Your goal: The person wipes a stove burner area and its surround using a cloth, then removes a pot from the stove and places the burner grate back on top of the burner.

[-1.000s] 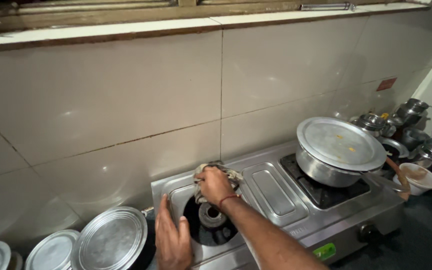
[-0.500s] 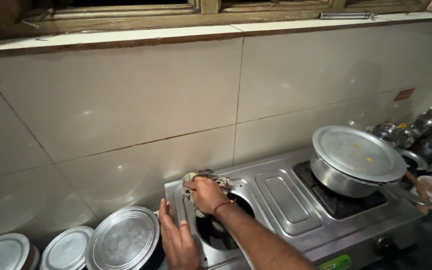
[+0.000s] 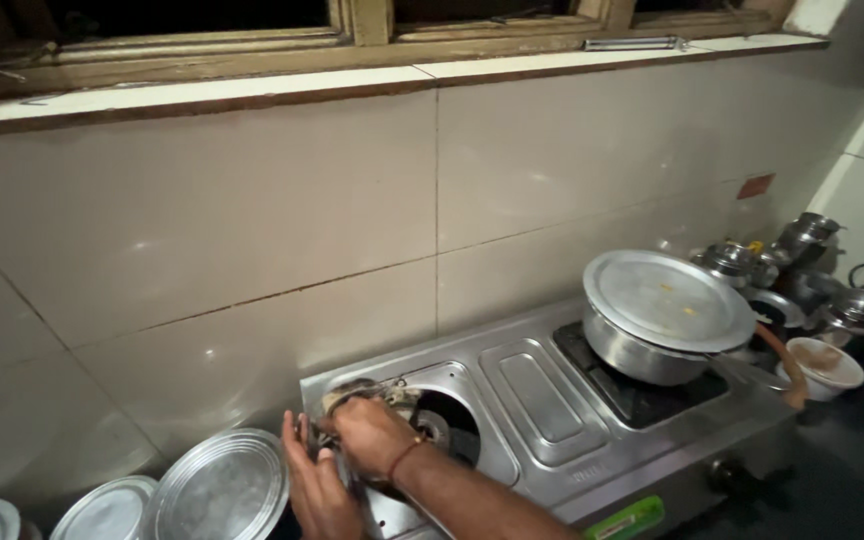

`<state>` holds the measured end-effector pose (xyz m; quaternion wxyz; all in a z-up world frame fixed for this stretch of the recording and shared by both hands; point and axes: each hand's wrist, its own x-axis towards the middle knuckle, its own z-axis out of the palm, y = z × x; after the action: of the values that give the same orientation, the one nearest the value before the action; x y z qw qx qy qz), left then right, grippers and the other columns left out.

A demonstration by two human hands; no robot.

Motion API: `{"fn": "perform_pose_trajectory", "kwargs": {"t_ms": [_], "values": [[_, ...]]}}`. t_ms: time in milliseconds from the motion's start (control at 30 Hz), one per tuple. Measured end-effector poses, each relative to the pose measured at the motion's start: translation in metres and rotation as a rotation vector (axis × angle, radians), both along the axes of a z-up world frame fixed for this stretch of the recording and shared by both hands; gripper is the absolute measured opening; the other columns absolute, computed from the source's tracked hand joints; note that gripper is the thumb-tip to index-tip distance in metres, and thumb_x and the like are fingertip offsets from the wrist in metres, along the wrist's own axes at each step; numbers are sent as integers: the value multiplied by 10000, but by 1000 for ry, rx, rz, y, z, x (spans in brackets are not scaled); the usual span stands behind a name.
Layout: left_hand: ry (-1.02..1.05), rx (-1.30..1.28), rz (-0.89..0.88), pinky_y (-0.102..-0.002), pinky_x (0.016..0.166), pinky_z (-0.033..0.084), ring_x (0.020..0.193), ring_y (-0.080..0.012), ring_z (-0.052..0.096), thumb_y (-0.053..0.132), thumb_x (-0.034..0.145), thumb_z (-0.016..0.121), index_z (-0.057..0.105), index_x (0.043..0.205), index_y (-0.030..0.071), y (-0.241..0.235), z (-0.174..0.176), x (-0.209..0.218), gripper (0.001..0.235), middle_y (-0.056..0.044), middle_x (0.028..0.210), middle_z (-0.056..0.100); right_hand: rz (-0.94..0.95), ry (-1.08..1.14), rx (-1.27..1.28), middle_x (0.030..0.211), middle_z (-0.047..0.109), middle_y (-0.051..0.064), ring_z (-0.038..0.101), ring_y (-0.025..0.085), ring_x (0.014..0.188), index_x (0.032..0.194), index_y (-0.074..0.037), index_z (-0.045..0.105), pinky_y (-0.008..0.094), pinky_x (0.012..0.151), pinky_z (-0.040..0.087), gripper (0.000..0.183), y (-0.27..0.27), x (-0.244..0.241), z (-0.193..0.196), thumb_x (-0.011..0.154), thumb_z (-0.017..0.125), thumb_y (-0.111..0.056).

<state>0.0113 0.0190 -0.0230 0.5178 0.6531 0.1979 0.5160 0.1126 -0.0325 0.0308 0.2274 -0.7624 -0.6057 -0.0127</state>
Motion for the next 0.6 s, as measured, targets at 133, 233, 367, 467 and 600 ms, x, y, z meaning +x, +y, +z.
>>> {"fn": "perform_pose_trajectory", "kwargs": {"t_ms": [133, 233, 367, 467, 600], "values": [[5, 22, -21, -419, 1124, 372, 1413, -406, 480, 103, 928, 395, 276, 1574, -46, -1, -1, -6, 673, -339, 1495, 472, -4, 86, -32, 1023, 728, 196, 697, 385, 1006, 1150, -158, 775, 504, 908, 549, 302, -36, -22, 7, 890, 625, -137], [59, 23, -20, -404, 1106, 390, 1304, -368, 568, 140, 942, 385, 292, 1584, 1, 4, 0, -9, 664, -293, 1428, 577, 32, 29, -80, 1023, 736, 146, 666, 330, 1065, 1019, -133, 799, 524, 921, 503, 310, -56, -33, 6, 771, 624, -68], [92, -107, -36, -402, 1090, 392, 1281, -331, 576, 165, 948, 369, 333, 1584, 65, 6, -1, -11, 645, -239, 1396, 634, 125, -29, -96, 962, 748, 55, 642, 275, 1084, 961, -141, 786, 498, 913, 461, 257, -75, -46, -8, 799, 604, -62], [134, -10, -82, -395, 1098, 393, 1292, -321, 584, 172, 961, 374, 365, 1567, 58, 5, -4, -11, 618, -237, 1374, 643, 146, -75, -58, 926, 732, 45, 649, 258, 1089, 927, -141, 780, 478, 935, 452, 204, -90, -50, -16, 824, 618, -74], [138, 66, -209, -398, 1071, 441, 1274, -318, 632, 161, 942, 369, 487, 1491, 31, 4, -3, -12, 576, -251, 1331, 666, 174, -85, -122, 926, 737, 22, 654, 240, 1103, 891, -137, 787, 461, 959, 435, 167, -105, -52, -16, 782, 668, -91]]}}
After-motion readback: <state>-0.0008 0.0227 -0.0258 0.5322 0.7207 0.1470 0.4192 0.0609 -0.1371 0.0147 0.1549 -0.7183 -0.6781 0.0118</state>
